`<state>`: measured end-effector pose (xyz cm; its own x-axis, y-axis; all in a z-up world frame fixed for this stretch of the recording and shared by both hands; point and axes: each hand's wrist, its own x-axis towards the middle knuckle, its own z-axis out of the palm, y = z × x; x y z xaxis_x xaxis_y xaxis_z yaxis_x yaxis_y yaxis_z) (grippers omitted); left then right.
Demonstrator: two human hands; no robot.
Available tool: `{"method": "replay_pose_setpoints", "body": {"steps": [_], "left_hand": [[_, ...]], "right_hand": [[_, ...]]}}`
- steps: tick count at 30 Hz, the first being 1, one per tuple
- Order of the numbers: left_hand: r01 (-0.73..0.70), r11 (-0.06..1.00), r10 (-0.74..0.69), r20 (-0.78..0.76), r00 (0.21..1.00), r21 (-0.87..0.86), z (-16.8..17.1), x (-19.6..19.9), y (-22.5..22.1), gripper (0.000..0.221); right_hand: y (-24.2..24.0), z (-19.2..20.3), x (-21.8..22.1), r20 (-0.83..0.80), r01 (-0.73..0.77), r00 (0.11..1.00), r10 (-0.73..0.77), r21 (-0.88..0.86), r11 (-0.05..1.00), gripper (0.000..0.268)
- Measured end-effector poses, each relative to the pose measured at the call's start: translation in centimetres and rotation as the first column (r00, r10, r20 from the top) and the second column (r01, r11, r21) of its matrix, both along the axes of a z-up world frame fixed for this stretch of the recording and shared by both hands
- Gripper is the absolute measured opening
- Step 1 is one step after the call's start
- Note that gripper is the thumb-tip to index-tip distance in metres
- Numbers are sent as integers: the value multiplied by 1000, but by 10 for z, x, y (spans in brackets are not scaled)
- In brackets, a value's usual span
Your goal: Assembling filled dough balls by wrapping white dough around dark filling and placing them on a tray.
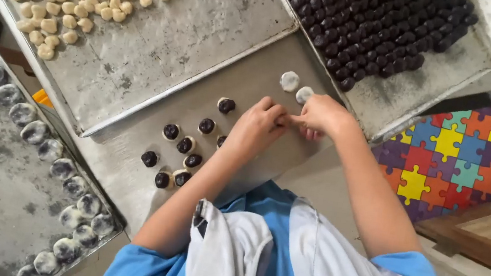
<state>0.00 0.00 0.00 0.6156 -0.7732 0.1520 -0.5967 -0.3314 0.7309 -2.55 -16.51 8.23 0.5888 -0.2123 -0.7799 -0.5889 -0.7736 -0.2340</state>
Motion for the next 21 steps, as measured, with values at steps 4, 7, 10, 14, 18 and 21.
{"method": "replay_pose_setpoints", "body": {"steps": [4,7,10,14,18,21], "left_hand": [[-17,999,17,18,1000,-38,14,3,6,29],[-57,995,66,110,992,-80,40,19,23,31],[-246,966,256,185,949,-74,51,38,57,23],[-321,939,319,38,947,123,25,53,71,18],[-322,935,328,-16,945,148,-7,50,79,23],[-358,913,372,-41,927,195,6,46,76,22]], "right_hand": [[10,-9,7,48,-192,977,207,-216,957,46],[18,17,16,-54,-192,981,184,-261,946,47],[1,14,7,-130,-136,982,140,40,990,71],[-2,-11,-26,580,-139,808,99,25,990,31],[25,-74,-48,707,-274,425,566,-496,824,38],[27,-89,-55,660,-221,471,585,-554,802,42]]}}
